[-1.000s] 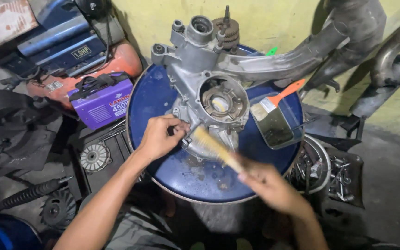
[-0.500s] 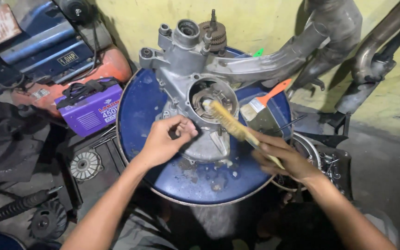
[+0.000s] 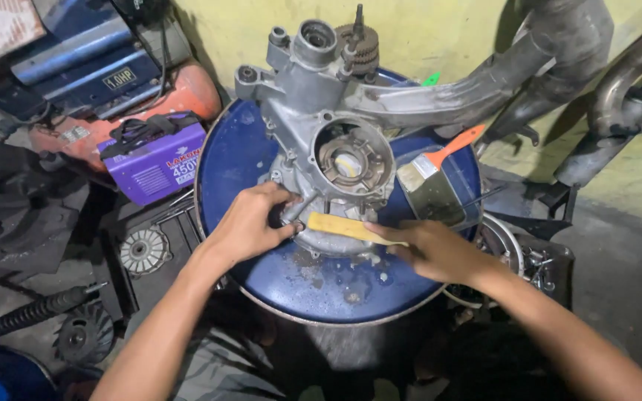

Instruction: Cleaning dirt and debris from the bolt holes and surfaces of a motorcycle engine casing using a brush and a pick tool.

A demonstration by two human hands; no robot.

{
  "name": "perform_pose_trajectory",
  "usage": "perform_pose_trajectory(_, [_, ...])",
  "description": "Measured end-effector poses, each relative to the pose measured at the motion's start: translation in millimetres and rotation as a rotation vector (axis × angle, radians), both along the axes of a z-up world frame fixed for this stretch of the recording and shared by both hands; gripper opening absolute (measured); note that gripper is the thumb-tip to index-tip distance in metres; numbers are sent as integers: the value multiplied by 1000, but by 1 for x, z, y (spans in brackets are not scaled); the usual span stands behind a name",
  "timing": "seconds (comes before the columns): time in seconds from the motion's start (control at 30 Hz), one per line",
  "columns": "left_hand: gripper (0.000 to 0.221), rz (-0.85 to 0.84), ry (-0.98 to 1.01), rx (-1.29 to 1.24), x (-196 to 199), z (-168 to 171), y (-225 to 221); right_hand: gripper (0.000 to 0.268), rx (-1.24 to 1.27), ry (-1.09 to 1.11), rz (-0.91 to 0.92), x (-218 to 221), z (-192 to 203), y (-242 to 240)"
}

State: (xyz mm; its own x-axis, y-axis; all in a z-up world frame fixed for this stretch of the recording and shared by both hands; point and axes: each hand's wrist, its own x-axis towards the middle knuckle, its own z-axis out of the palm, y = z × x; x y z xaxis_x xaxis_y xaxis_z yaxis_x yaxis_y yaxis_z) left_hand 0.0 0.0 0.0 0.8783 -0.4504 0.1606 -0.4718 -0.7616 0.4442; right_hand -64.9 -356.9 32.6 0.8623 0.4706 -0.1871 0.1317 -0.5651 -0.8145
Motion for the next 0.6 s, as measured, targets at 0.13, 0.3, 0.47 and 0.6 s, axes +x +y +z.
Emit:
perform_pose_trajectory(0.13, [33,-9,-7,76,-5,-4,-1,63,-82,-2,14,-9,-7,-2])
perform_pose_trajectory(0.3, [39,-4,-33,166,-14,1,-3,63,-189,-22,49,-17,-5,4])
perform_pose_trajectory(0.47, [46,-27,-48,257,-21,4,-14,64,-294,-26,61,-32,-6,5])
perform_pose_trajectory(0.6, [51,-27,-78,324,-23,7,-21,64,-385,-51,85,-33,-5,6])
